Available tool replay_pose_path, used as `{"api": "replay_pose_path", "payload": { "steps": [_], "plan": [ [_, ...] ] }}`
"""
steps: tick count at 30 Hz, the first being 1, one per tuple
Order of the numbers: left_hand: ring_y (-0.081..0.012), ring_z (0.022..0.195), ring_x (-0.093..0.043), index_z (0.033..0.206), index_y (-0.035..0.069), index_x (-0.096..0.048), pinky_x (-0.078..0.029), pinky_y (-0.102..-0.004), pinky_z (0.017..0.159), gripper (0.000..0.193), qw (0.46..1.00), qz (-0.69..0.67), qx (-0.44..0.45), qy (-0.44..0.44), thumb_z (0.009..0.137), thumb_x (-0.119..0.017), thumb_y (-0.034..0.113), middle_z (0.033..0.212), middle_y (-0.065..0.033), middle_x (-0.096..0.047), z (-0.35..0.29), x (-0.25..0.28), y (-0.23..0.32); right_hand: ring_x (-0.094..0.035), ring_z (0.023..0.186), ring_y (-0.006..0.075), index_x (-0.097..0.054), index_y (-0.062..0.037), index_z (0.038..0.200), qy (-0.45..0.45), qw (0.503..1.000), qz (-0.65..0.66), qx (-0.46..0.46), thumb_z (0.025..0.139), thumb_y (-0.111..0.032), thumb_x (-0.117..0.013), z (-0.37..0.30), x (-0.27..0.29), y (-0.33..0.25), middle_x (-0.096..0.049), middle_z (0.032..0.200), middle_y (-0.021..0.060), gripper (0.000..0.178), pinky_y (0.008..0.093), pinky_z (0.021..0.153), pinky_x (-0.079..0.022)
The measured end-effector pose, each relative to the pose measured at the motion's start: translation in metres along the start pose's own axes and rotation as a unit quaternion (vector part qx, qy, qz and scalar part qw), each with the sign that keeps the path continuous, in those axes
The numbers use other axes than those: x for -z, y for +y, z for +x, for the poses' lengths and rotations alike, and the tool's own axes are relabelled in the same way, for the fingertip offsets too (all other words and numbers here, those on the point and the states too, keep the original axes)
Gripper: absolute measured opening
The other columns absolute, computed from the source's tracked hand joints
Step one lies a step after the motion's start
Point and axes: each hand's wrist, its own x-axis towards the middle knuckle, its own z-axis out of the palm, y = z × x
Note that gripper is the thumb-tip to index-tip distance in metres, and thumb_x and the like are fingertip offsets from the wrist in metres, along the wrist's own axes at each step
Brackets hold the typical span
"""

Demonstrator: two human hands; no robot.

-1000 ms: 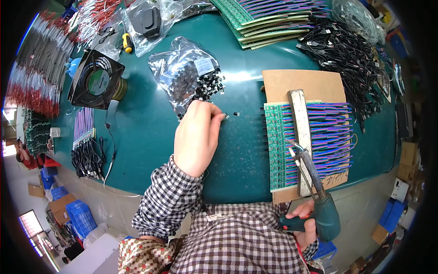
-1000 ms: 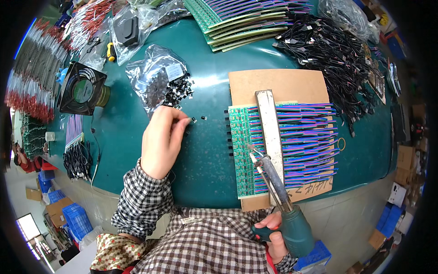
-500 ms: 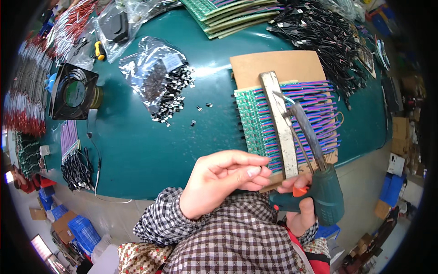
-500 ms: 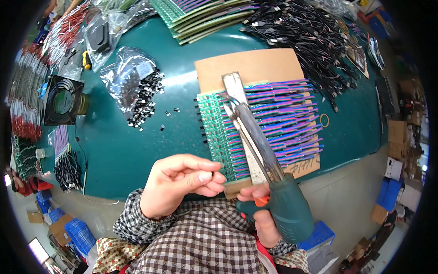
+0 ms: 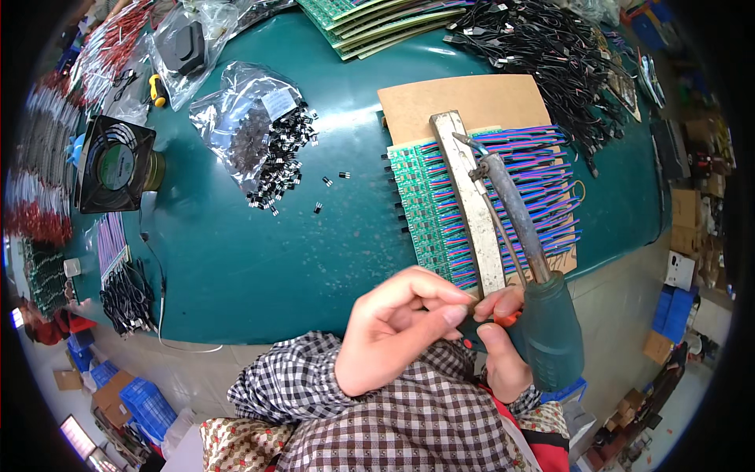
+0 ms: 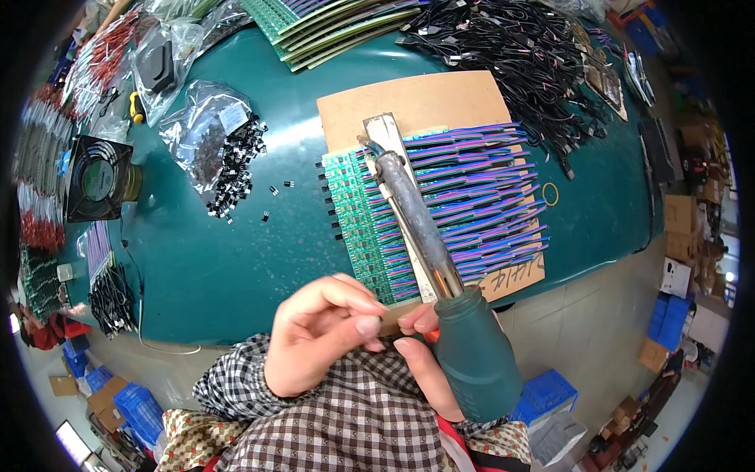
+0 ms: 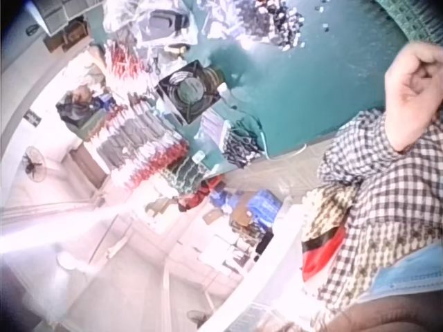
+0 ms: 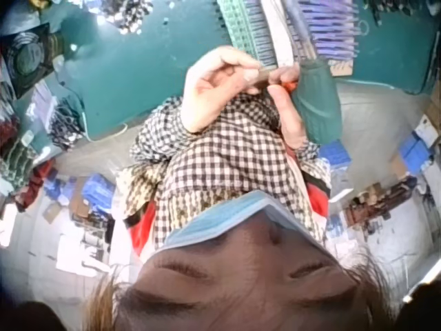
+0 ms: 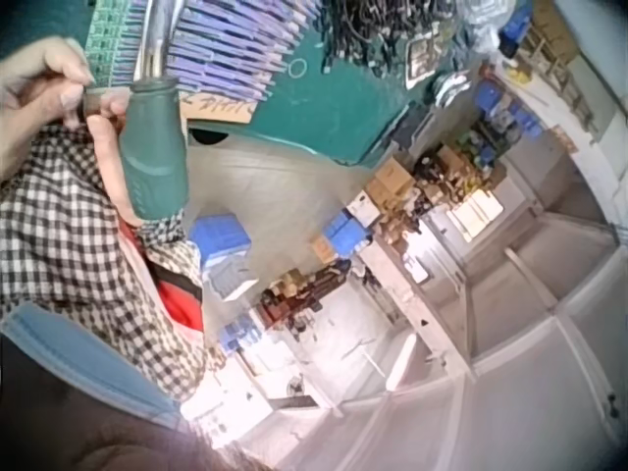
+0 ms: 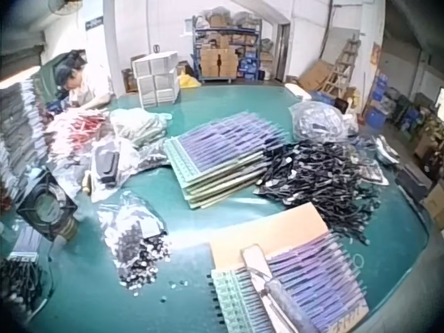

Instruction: The person places a metal bar over a panel of circuit boards. The person then picks up small electronic components from the table by hand and solders them onto the circuit boards using a soldering iron.

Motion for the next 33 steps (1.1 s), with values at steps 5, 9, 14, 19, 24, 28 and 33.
{"api": "replay_pose_path", "payload": {
  "steps": [5, 9, 14, 19, 24, 28, 33],
  "plan": [
    [-0.0118, 0.082, -0.058, 0.098, -0.005, -0.054, -0.050, -0.0225, 0.072, 0.016, 0.999, -0.020, 0.024, -0.015, 0.083, -0.053, -0.003, 0.094, -0.0093, -0.058, -0.003, -0.004, -0.004, -0.055, 0.080, 0.0146, -0.045, -0.0034, 0.091, -0.001, 0.999, 0.042, 0.023, 0.072, 0.010, -0.060, 0.001, -0.003, 0.004, -0.052, 0.084, 0.0091, 0.028, 0.0253, 0.067, -0.046],
    [-0.0171, 0.081, -0.061, 0.094, -0.008, -0.053, -0.052, -0.0262, 0.074, 0.013, 0.999, 0.003, 0.033, 0.016, 0.080, -0.054, -0.008, 0.090, -0.0152, -0.060, -0.006, -0.006, 0.000, -0.051, 0.077, 0.0142, -0.042, -0.0041, 0.089, -0.008, 1.000, 0.009, 0.014, 0.072, 0.008, -0.056, 0.001, -0.004, 0.003, -0.050, 0.082, 0.0091, 0.025, 0.0254, 0.067, -0.042],
    [-0.0159, 0.079, -0.062, 0.093, -0.008, -0.056, -0.052, -0.0247, 0.071, 0.014, 0.993, 0.104, 0.055, 0.026, 0.080, -0.055, -0.007, 0.090, -0.0145, -0.061, -0.011, -0.005, 0.005, -0.057, 0.073, 0.0148, -0.046, -0.0024, 0.086, -0.004, 0.994, -0.100, 0.036, 0.071, 0.008, -0.061, 0.001, 0.000, 0.001, -0.054, 0.079, 0.0087, 0.023, 0.0253, 0.060, -0.046],
    [-0.0138, 0.074, -0.063, 0.091, -0.006, -0.059, -0.051, -0.0216, 0.064, 0.012, 0.949, 0.312, -0.008, -0.033, 0.079, -0.058, -0.004, 0.088, -0.0127, -0.062, -0.010, 0.003, 0.021, -0.058, 0.072, 0.0147, -0.047, -0.0033, 0.086, -0.070, 0.967, -0.238, 0.062, 0.068, 0.006, -0.064, 0.002, 0.010, 0.006, -0.057, 0.079, 0.0084, 0.026, 0.0262, 0.063, -0.046],
    [-0.0096, 0.070, -0.060, 0.086, -0.003, -0.061, -0.049, -0.0208, 0.059, 0.010, 0.959, 0.277, -0.049, 0.026, 0.076, -0.060, -0.001, 0.081, -0.0085, -0.061, -0.008, 0.018, 0.018, -0.056, 0.077, 0.0150, -0.046, -0.0047, 0.090, -0.044, 0.988, -0.145, 0.023, 0.069, 0.006, -0.063, 0.007, 0.001, -0.009, -0.055, 0.083, 0.0100, 0.029, 0.0276, 0.066, -0.046],
    [-0.0098, 0.071, -0.060, 0.088, -0.005, -0.057, -0.049, -0.0206, 0.065, 0.012, 0.970, 0.189, 0.026, 0.154, 0.081, -0.058, 0.005, 0.081, -0.0067, -0.061, 0.018, 0.035, 0.011, -0.049, 0.076, 0.0151, -0.042, -0.0049, 0.094, 0.025, 0.999, 0.004, -0.032, 0.075, -0.008, -0.059, -0.007, 0.005, -0.002, -0.049, 0.088, 0.0090, 0.025, 0.0262, 0.068, -0.042],
    [-0.0106, 0.071, -0.060, 0.086, -0.005, -0.057, -0.050, -0.0211, 0.064, 0.014, 0.970, 0.187, 0.060, 0.145, 0.081, -0.059, 0.007, 0.080, -0.0084, -0.062, 0.031, 0.047, 0.011, -0.048, 0.075, 0.0170, -0.041, -0.0048, 0.092, 0.006, 0.997, 0.031, -0.076, 0.077, -0.021, -0.059, -0.023, 0.013, 0.007, -0.042, 0.085, 0.0069, 0.029, 0.0266, 0.059, -0.045]
  ]
}}
